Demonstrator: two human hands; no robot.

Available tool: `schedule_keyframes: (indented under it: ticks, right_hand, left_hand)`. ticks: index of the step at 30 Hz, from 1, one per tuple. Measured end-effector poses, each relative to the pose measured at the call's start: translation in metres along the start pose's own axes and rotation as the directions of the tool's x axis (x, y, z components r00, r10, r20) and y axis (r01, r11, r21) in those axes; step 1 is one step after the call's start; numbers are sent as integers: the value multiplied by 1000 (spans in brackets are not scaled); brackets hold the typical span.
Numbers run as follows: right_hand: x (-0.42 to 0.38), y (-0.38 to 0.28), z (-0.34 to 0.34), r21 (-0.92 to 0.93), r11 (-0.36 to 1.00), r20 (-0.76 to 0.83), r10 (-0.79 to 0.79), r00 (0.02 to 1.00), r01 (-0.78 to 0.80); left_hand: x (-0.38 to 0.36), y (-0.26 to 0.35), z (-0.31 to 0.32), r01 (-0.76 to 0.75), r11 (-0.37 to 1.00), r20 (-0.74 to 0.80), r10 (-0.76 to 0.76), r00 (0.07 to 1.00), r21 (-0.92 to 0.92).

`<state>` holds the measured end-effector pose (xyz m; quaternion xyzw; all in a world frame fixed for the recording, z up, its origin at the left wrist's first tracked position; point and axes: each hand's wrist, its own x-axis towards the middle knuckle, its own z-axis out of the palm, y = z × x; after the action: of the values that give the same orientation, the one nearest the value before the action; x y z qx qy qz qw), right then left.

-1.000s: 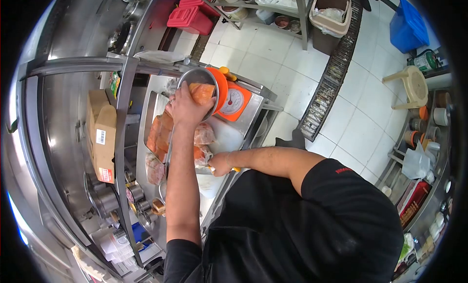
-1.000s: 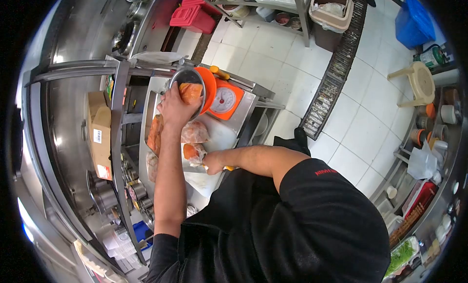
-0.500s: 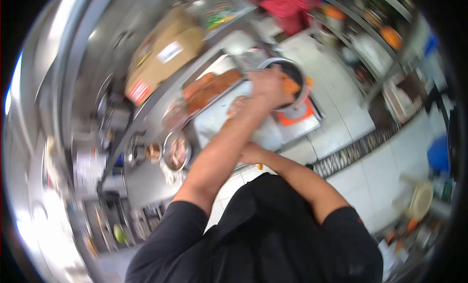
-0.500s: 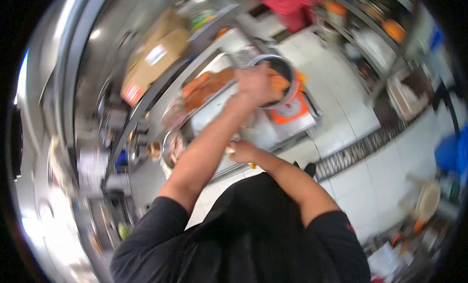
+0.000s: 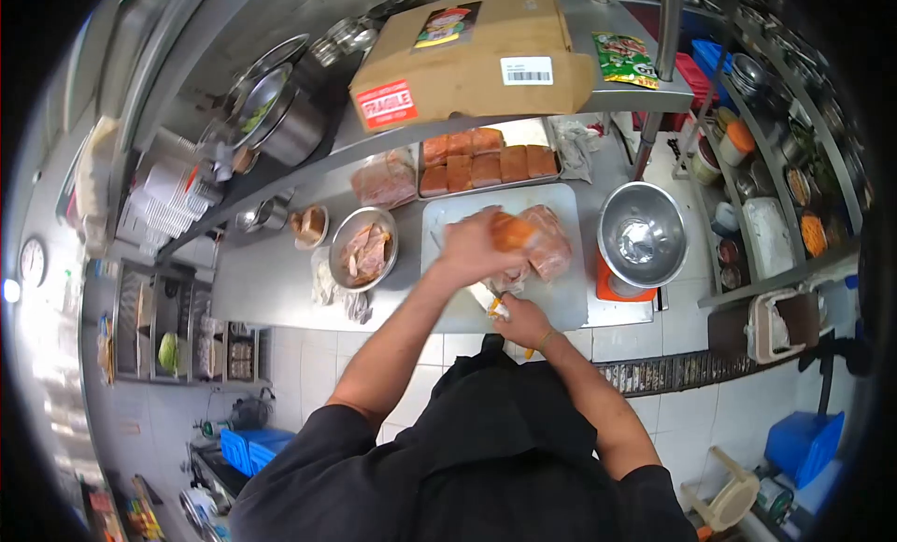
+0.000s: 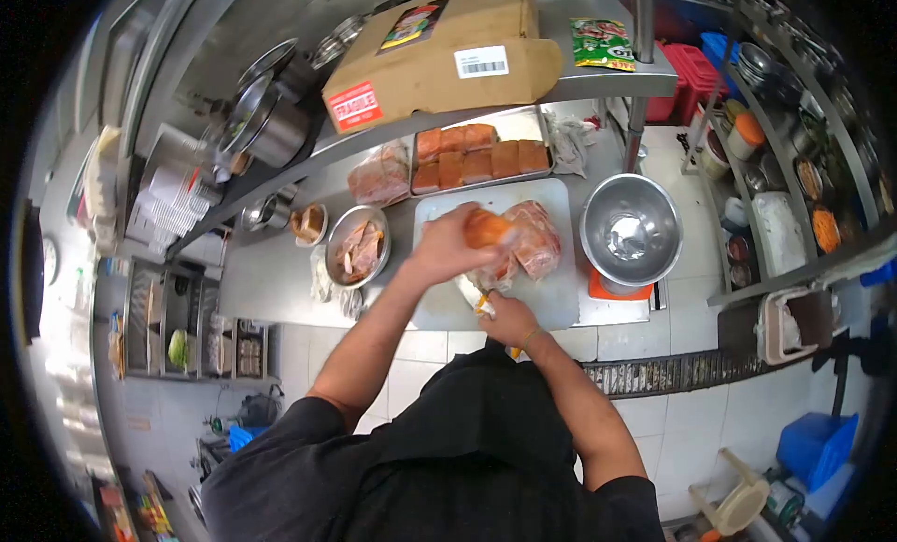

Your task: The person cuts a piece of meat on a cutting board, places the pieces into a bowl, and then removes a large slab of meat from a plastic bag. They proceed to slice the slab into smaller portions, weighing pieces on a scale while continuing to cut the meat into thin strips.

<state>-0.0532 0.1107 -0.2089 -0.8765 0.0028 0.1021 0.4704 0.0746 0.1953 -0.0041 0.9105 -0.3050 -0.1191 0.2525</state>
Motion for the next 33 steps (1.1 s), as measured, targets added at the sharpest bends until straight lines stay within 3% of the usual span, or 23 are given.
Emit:
schedule_keyframes:
  ticks: [1,3,6,8,12,17,22,25,27,30,33]
  right_hand:
    - [-2,-3,-3,-4,1000,-11,5,1000,-5]
    - [-8,-13,-5,-3,1000,-45,19,999,-20]
    - [-7,-13,2,-16,999,-75,29,997,-30]
    - [-8,-25,-2,-53,994,-49,91,995,-93]
    - [-7,-37,2,-82,977,-78,190,979,-197]
    - [-11,-52,8,-55,954,-156,282,946,-294]
    - [-12,-56,15,-41,937,-213,331,919,-346]
    - [-11,-57,15,-38,933,-211,342,916,-357]
    - [-11,-57,13,-37,934,-200,340,919,-354]
    - [-8,-55,13,-45,928,-169,357,919,-369]
    - [-10,-51,19,-26,942,-227,320,920,-335]
  left_hand:
    - [7,-15,-13,76,997,69,-76,995,9]
    - [30,-66,-14,51,985,-33,-46,998,164]
    - [93,-96,-33,-108,974,-38,118,992,197]
    - [134,-76,-45,-181,979,6,181,983,94]
    - [250,-85,-35,-333,943,209,330,920,-20]
    - [378,-104,16,-502,862,385,441,811,68]
    - [467,-184,77,-624,773,575,459,677,116]
    - [444,-173,76,-236,970,667,211,714,-54]
    - [450,-183,84,-275,961,655,195,730,19]
    - [383,-140,75,-209,969,461,126,878,134]
    - [386,-154,90,-408,842,337,292,895,354]
